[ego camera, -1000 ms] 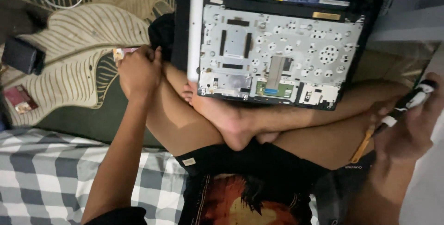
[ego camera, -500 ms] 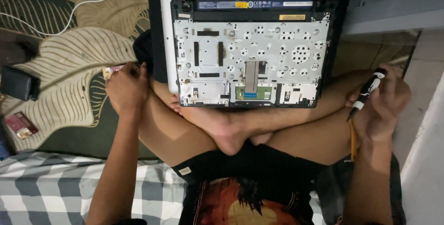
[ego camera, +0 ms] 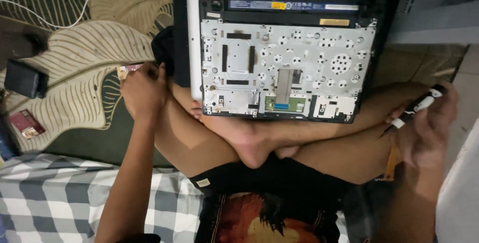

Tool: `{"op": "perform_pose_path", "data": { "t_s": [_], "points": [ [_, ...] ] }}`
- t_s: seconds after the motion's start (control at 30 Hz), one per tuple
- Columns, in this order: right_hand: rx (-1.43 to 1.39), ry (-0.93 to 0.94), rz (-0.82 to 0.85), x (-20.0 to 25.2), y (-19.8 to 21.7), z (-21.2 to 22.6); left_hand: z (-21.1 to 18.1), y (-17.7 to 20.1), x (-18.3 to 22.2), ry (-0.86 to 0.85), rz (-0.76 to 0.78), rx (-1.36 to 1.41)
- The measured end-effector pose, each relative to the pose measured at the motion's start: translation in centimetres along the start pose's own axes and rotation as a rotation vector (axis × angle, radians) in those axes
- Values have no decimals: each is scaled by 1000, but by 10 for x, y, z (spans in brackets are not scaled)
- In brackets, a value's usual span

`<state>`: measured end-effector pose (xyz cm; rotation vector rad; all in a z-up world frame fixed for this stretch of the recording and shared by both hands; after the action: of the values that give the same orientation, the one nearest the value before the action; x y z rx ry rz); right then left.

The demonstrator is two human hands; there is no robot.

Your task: Unscrewing multiple screws from the internal frame of a disassembled laptop using a manual screwdriver.

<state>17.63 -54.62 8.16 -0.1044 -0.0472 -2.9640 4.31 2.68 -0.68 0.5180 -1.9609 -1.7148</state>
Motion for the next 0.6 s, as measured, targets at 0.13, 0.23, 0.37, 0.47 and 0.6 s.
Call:
{"op": "perform_pose_path", "data": {
  "t_s": [0.13,0.23,0.37,0.47,0.6],
  "points": [
    [-39,-157,-8,6,0,16,-6,8,0,27,39,60],
    [-16,-172,-22,4,-6,28,-5,6,-1,30,78,45],
    [34,-175,15,-10,-57,59,-4,5,-2,35,45,30],
    [-133,-131,-2,-12,-62,48,-2,5,-3,35,43,20],
    [53,49,-121,-21,-88,49,-2,3,-2,44,31,47]
  ]
}}
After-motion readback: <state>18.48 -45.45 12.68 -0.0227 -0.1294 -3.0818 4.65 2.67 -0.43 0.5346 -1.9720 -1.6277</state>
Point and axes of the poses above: each hand's wrist, its own x-axis away from the middle knuckle, its own y-axis out of the back of the hand, z = x × y, the point moved 5 cm from there along -x, towards the middle knuckle, and after that the axes turned 3 degrees about -z, right-handed, at the moved point
